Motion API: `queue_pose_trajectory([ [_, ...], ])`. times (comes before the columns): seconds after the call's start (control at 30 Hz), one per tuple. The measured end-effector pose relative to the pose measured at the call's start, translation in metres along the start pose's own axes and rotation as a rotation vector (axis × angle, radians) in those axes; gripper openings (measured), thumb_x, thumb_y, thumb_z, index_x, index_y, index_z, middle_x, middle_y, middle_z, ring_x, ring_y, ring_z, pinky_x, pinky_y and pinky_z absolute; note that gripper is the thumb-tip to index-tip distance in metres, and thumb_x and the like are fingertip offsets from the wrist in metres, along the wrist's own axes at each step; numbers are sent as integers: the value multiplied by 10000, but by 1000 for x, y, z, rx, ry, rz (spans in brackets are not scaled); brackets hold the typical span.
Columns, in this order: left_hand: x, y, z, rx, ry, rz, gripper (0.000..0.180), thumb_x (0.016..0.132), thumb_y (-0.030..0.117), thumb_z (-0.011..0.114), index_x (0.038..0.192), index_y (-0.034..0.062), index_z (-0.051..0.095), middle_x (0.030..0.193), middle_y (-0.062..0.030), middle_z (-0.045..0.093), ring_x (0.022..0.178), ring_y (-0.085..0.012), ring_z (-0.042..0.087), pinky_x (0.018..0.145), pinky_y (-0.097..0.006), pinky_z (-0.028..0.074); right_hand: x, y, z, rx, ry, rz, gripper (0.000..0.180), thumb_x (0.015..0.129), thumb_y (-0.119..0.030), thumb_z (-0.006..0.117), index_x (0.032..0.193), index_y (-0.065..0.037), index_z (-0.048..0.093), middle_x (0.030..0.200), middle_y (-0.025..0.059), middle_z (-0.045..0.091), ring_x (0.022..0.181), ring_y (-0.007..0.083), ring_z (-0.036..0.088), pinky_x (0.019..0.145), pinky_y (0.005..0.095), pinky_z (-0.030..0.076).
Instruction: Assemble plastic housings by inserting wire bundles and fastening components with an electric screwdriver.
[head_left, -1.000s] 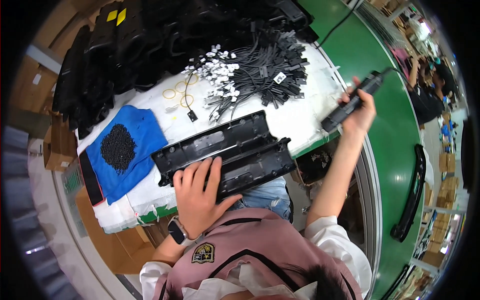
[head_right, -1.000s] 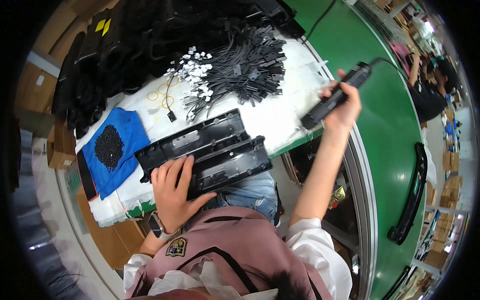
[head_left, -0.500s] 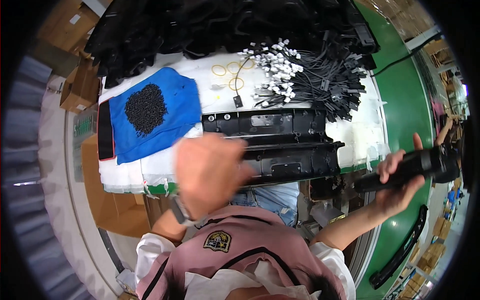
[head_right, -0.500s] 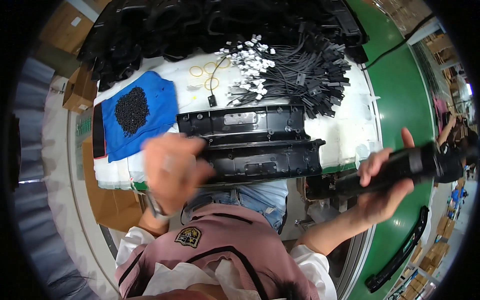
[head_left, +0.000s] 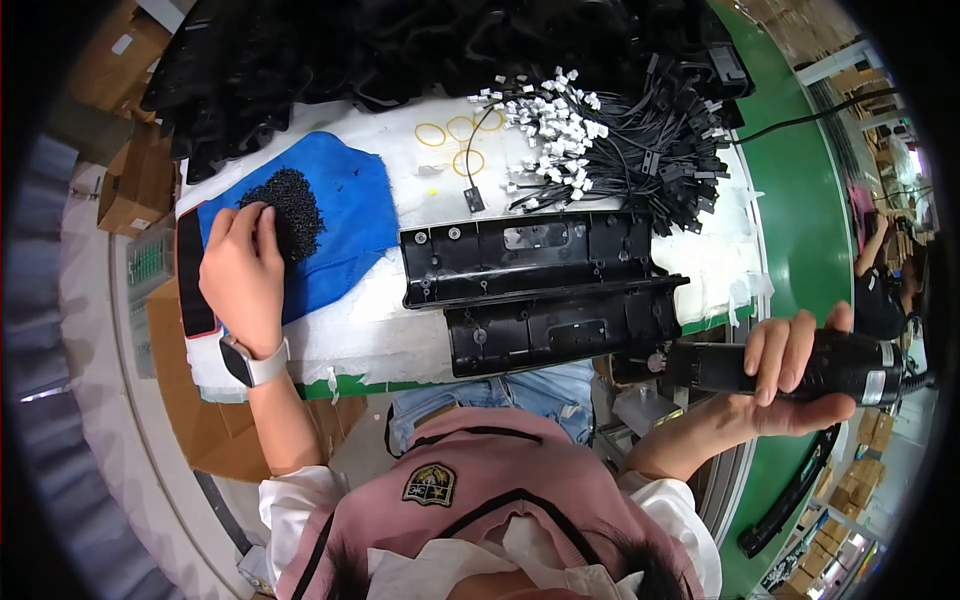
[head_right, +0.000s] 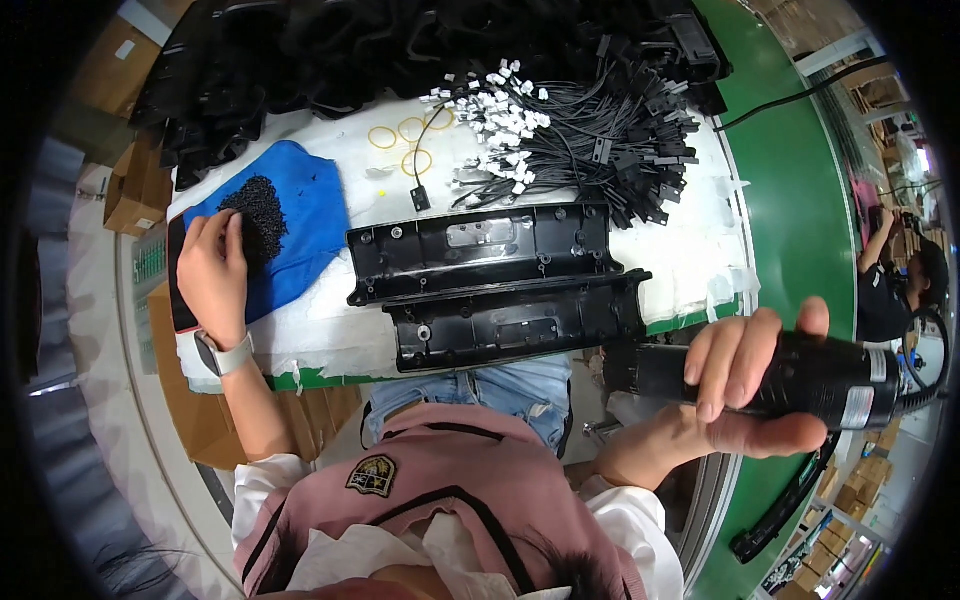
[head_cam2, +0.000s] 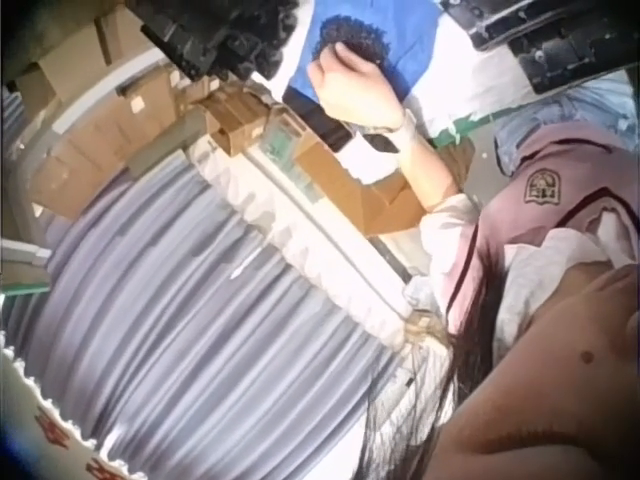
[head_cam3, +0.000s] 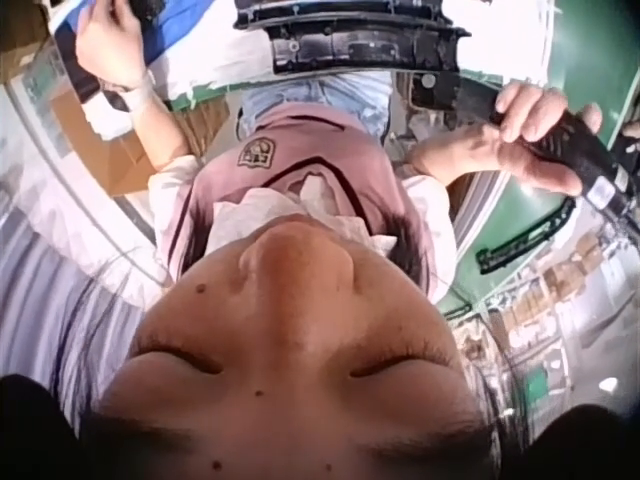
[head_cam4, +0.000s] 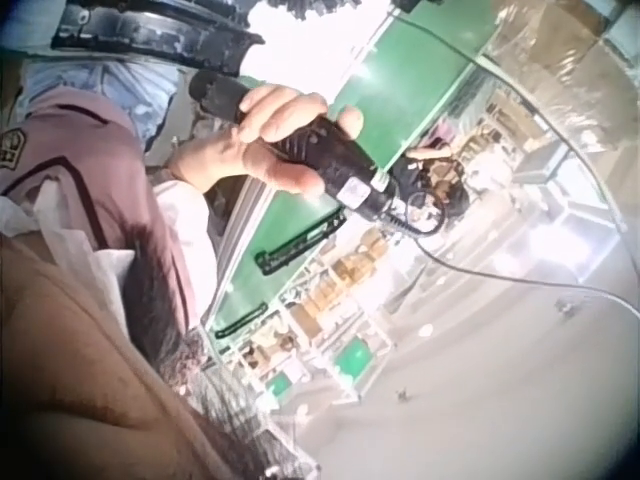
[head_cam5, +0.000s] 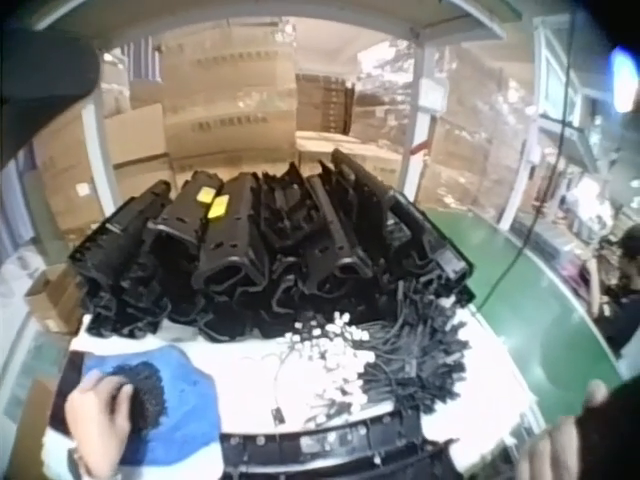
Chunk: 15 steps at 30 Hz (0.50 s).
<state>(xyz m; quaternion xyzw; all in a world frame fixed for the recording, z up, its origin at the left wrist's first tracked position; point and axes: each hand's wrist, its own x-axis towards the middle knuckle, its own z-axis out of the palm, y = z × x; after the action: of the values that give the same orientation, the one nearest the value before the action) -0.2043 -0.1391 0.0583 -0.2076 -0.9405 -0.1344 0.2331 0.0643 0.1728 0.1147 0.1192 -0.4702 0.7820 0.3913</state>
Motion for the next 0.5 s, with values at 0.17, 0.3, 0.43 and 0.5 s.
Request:
queue_pose_trajectory([
  [0.17, -1, -1, 3, -67, 53, 4, 135, 872, 124, 590, 926, 32, 672, 834, -94, 611, 655, -287, 601, 600, -347, 474, 10, 8, 18, -149, 218, 57, 1036, 715, -633, 648, 1403, 26, 242, 654, 82, 519, 467, 156, 491, 554, 305, 434],
  [0.3, -1, -6, 11, -101, 54, 38, 142, 872, 110, 582, 935, 20, 672, 859, -96, 624, 664, -284, 611, 610, -344, 480, 17, 19, 30, -288, 211, 160, 964, 732, -595, 677, 1369, 21, 297, 635, 51, 455, 478, 149, 450, 603, 301, 432],
  [0.43, -2, -5, 7, -174, 59, -1, 133, 850, 78, 596, 923, 9, 683, 847, -94, 639, 655, -238, 614, 614, -310, 484, 22, 29, 37, -54, 116, 172, 949, 736, -604, 671, 1352, 19, 307, 624, 49, 465, 459, 140, 448, 553, 286, 425],
  [0.5, -4, 6, -2, -204, 38, -42, 127, 841, 68, 604, 914, 5, 687, 831, -94, 643, 652, -218, 614, 615, -299, 484, 29, 35, 40, -32, 79, 132, 939, 745, -607, 650, 1340, 30, 302, 646, 61, 521, 472, 167, 507, 516, 296, 436],
])
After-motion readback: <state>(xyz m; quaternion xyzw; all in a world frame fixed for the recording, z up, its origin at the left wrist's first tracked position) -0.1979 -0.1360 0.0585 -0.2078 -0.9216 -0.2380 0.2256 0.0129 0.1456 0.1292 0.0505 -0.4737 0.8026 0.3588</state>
